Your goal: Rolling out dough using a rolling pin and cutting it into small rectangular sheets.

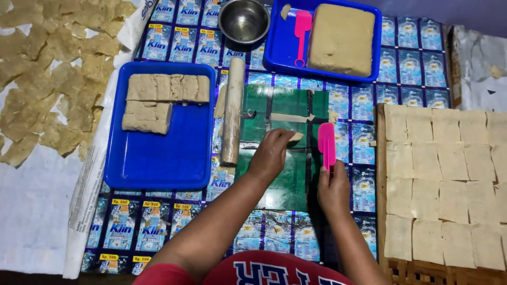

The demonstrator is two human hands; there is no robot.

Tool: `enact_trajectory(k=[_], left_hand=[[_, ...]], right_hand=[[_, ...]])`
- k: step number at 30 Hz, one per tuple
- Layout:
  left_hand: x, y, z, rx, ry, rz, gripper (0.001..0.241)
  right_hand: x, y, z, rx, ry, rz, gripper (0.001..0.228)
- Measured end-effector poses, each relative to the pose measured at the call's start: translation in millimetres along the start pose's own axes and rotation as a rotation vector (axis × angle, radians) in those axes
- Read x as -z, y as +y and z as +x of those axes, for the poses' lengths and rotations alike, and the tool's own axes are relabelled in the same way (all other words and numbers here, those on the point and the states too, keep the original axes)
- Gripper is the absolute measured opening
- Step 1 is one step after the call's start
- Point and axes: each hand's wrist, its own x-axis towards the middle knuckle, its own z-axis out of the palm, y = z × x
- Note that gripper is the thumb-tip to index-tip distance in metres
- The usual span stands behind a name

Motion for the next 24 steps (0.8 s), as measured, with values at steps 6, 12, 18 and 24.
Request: enact_trajectory(k=[6,12,18,24], left_hand=[[35.6,23.2,21.7,0.143,-0.341,0.054,0.08],[116.8,-1.5,-31.4,0.038,0.235,0.091,0.048],[206.2,-71.3,-91.3,0.305,0.399,0.447,0.044],[247.9,-142.9,-111.9,0.522,0.433,0.461,0.057]], right_hand=[[18.2,-54.9,3.8,-0.103,-0.14,0.374,0.022],[-10.7,-126.5,9.5,-0.032,-0.414,0.556,0.026],[-79.9,-199.0,13.6,-0.146,-0.915,0.676,0.027],[-190.5,-212.2,53.6,-0.188,-1.06,0.467,0.03]])
